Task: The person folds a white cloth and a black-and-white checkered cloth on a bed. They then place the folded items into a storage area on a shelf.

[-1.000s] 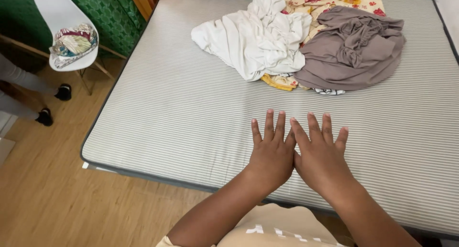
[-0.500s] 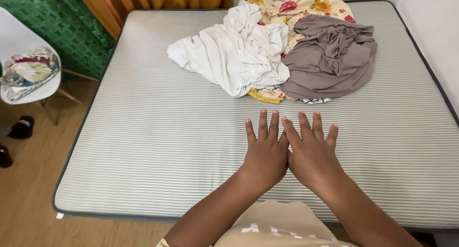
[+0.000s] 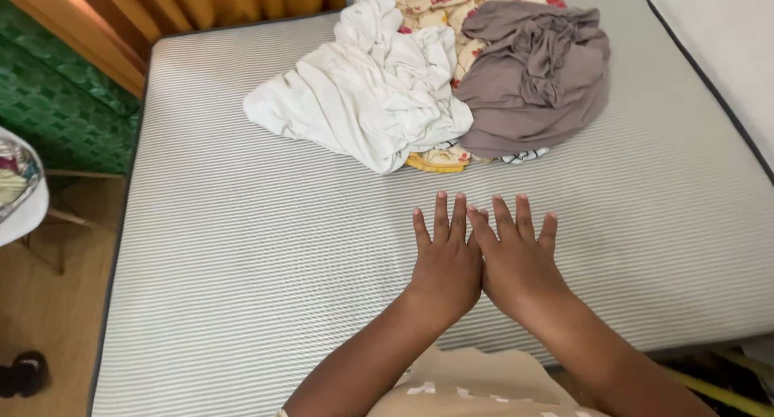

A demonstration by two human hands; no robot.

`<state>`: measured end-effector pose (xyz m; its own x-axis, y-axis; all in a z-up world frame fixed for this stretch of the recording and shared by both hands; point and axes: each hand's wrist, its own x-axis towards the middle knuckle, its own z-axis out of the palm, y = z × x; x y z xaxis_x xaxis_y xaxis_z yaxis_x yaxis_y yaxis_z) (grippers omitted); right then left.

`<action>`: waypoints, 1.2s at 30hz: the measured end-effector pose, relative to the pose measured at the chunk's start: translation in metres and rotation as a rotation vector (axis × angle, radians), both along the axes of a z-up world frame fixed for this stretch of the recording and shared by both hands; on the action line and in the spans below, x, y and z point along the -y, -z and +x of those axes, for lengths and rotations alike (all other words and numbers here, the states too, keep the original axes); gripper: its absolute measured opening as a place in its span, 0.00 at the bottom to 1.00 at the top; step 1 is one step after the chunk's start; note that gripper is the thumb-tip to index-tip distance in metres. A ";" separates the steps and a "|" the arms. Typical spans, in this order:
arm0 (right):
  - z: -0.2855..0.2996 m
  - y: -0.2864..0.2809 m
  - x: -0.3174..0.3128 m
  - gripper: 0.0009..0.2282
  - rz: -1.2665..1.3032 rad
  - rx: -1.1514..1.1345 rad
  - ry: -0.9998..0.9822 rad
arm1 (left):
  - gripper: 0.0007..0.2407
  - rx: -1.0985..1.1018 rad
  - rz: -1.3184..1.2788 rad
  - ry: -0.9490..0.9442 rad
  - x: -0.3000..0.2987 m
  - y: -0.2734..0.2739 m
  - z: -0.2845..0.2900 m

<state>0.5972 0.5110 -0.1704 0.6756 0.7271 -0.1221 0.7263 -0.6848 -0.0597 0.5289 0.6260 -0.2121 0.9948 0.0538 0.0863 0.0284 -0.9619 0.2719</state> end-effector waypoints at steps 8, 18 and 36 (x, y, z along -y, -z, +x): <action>0.016 0.010 -0.006 0.32 -0.062 -0.035 0.056 | 0.32 -0.019 -0.076 0.071 -0.007 0.013 0.019; 0.065 0.050 -0.006 0.32 -0.155 -0.176 0.024 | 0.34 -0.149 -0.168 -0.004 0.005 0.061 0.065; 0.202 0.329 -0.023 0.24 0.204 -0.536 -0.050 | 0.21 -0.128 -0.597 -0.269 -0.007 0.235 0.138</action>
